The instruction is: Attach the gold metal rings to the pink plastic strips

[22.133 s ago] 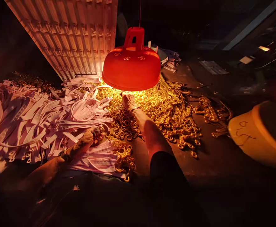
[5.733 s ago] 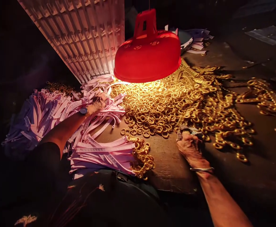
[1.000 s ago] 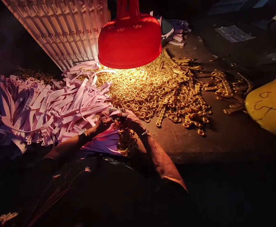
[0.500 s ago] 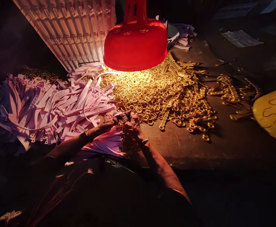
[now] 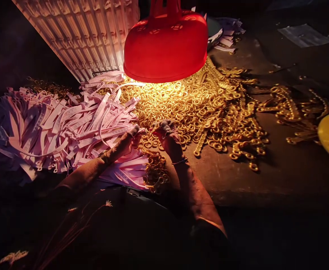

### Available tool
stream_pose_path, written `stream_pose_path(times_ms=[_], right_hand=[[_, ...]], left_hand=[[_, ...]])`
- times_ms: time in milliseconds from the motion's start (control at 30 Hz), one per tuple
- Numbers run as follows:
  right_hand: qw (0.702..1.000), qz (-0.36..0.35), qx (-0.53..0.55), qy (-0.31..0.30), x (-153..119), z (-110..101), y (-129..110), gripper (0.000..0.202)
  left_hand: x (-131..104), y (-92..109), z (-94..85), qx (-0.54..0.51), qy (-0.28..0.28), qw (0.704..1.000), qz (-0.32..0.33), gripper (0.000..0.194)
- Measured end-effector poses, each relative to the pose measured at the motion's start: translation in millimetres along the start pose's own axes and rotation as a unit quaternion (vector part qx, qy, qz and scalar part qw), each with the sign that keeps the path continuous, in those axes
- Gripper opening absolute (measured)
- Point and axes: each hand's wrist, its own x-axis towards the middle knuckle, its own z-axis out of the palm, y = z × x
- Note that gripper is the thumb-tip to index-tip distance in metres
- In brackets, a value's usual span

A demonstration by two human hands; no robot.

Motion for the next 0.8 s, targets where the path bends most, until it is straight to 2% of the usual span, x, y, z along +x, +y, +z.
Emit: stream_pose_path(times_ms=[67,133,233,300,433,533,700,800], right_hand=[[0.999,0.023,0.048,0.002,-0.1,-4.5,-2.3,0.044],[0.998,0.032,0.048,-0.007,-4.3,-4.6,-4.5,0.039],[0.999,0.024,0.009,-0.025,-14.4,1.2,-8.2,0.040],[0.999,0.007,-0.033,-0.028,-21.1,6.9,-11.2,0.044],[0.990,-0.015,-0.138,-0.003,-32.0,18.8,-19.2,0.042],[0.984,-0.028,-0.176,-0.001,-38.3,24.5,-24.7,0.042],[0.980,-0.036,-0.197,0.001,-45.1,26.4,-23.5,0.045],[0.976,-0.041,-0.215,0.008,-46.5,25.9,-22.4,0.045]], left_hand=[[2.4,-0.9,-1.3,0.003,0.002,1.000,-0.010,0.041],[5.0,-0.7,-1.8,0.025,0.004,1.000,0.005,0.039],[5.2,2.9,-1.0,0.061,-0.006,0.997,0.036,0.028],[2.8,6.0,0.6,0.069,-0.005,0.997,0.033,0.022],[-2.7,5.7,7.9,0.044,0.049,0.998,-0.010,0.016],[-6.0,-0.1,15.0,0.021,0.078,0.996,-0.023,0.020],[-12.5,-2.8,18.5,0.015,0.065,0.996,-0.067,0.020],[-14.7,-2.7,16.3,0.037,0.029,0.997,-0.055,0.019]])
